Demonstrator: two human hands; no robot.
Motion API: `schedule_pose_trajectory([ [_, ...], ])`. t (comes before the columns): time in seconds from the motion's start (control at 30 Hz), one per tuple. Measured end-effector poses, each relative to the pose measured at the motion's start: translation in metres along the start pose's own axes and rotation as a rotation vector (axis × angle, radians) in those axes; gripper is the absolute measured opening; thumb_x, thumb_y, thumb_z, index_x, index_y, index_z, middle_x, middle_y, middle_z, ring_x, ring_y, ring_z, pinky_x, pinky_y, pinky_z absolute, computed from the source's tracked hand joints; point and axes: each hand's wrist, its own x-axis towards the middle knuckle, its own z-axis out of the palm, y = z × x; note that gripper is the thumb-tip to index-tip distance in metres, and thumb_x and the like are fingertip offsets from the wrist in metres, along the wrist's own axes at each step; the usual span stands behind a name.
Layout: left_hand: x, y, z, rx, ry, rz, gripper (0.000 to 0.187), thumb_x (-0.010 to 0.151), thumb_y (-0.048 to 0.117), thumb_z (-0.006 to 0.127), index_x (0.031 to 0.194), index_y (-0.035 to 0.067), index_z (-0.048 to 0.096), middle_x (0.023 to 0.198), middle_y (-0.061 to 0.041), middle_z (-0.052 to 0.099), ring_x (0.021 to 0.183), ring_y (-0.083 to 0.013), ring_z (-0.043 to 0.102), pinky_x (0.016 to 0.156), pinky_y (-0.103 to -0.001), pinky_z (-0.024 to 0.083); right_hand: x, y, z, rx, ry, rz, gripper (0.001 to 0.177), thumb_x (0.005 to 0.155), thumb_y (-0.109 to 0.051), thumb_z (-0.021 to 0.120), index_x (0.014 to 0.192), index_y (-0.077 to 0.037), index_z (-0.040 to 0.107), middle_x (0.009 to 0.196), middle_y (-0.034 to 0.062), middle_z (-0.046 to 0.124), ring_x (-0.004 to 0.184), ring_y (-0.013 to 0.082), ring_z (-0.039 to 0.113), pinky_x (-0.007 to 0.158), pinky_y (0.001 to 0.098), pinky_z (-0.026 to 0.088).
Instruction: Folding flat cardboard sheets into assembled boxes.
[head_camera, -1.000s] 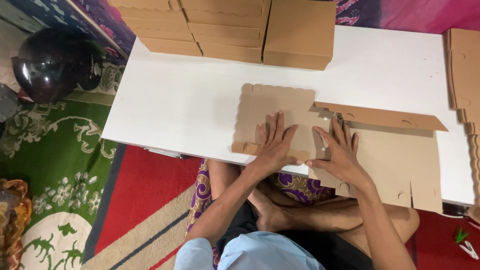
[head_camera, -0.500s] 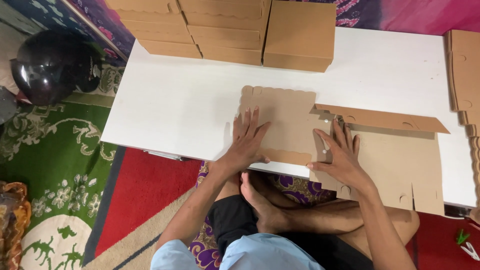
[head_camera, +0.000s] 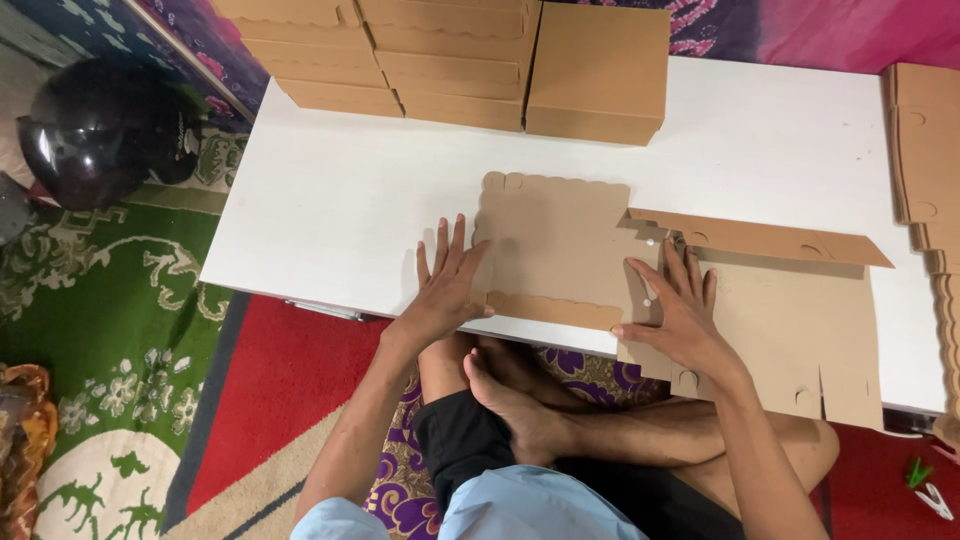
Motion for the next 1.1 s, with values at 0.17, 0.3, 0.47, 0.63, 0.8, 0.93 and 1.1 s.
schedule_pose_trajectory([
  [0.17, 0.005, -0.006, 0.005, -0.017, 0.006, -0.012, 0.096, 0.081, 0.024, 0.084, 0.158, 0.015, 0.027, 0.169, -0.018, -0.012, 0.154, -0.0356, -0.021, 0.118, -0.058, -0.021, 0.002, 0.0, 0.003, 0.003, 0.014, 0.012, 0.1, 0.067, -0.054, 0.085, 0.155, -0.037, 0.038, 0.172, 0.0122, 0.0, 0.156, 0.0401, -0.011, 0.119, 0.0611, -0.018],
  [0.3, 0.004, -0.005, 0.007, -0.025, 0.035, 0.015, 0.098, 0.079, 0.018, 0.085, 0.158, 0.013, 0.028, 0.169, -0.019, -0.011, 0.153, -0.0369, -0.021, 0.118, -0.059, -0.021, 0.004, 0.004, 0.007, 0.009, 0.04, 0.025, 0.1, 0.065, -0.049, 0.085, 0.153, -0.035, 0.041, 0.172, 0.0119, 0.002, 0.156, 0.0398, -0.009, 0.12, 0.0608, -0.017],
  [0.47, -0.007, 0.02, 0.004, 0.005, 0.07, 0.057, 0.091, 0.081, 0.006, 0.08, 0.157, 0.008, 0.031, 0.168, -0.023, -0.01, 0.153, -0.04, -0.019, 0.117, -0.061, -0.019, 0.004, 0.001, 0.002, 0.009, 0.035, 0.032, 0.099, 0.065, -0.046, 0.085, 0.153, -0.038, 0.04, 0.172, 0.0101, 0.002, 0.156, 0.0384, -0.008, 0.12, 0.06, -0.016],
  [0.63, -0.003, 0.064, 0.042, -0.051, 0.195, 0.133, 0.08, 0.09, 0.021, 0.074, 0.156, 0.007, 0.032, 0.168, -0.025, -0.006, 0.154, -0.042, -0.014, 0.119, -0.066, -0.012, -0.002, -0.003, 0.002, 0.022, 0.022, 0.018, 0.097, 0.068, -0.049, 0.084, 0.154, -0.037, 0.039, 0.172, 0.0113, 0.001, 0.156, 0.0393, -0.01, 0.12, 0.059, -0.016],
  [0.8, 0.004, 0.112, 0.078, -0.12, 0.272, 0.231, 0.063, 0.095, 0.02, 0.06, 0.153, 0.007, 0.037, 0.168, -0.028, 0.003, 0.157, -0.0385, -0.003, 0.12, -0.06, -0.016, 0.0, 0.006, 0.007, 0.039, 0.045, -0.016, 0.097, 0.068, -0.054, 0.084, 0.153, -0.033, 0.042, 0.172, 0.0131, 0.004, 0.155, 0.0419, -0.009, 0.119, 0.061, -0.018],
  [0.93, 0.018, 0.114, 0.109, -0.095, 0.299, 0.287, 0.064, 0.098, 0.02, 0.061, 0.154, 0.006, 0.034, 0.169, -0.026, 0.0, 0.158, -0.0386, -0.004, 0.123, -0.061, -0.008, 0.002, 0.01, 0.007, 0.035, 0.053, -0.033, 0.096, 0.069, -0.053, 0.083, 0.154, -0.032, 0.042, 0.172, 0.0145, 0.004, 0.155, 0.0426, -0.009, 0.119, 0.0622, -0.017],
  [1.1, 0.02, 0.114, 0.113, -0.106, 0.254, 0.264, 0.059, 0.101, 0.027, 0.053, 0.153, 0.008, 0.034, 0.17, -0.022, -0.001, 0.158, -0.0361, -0.006, 0.124, -0.059, -0.005, 0.003, 0.012, 0.008, 0.02, 0.049, -0.041, 0.096, 0.07, -0.053, 0.083, 0.154, -0.032, 0.041, 0.172, 0.0142, 0.003, 0.155, 0.0435, -0.009, 0.118, 0.0633, -0.017],
])
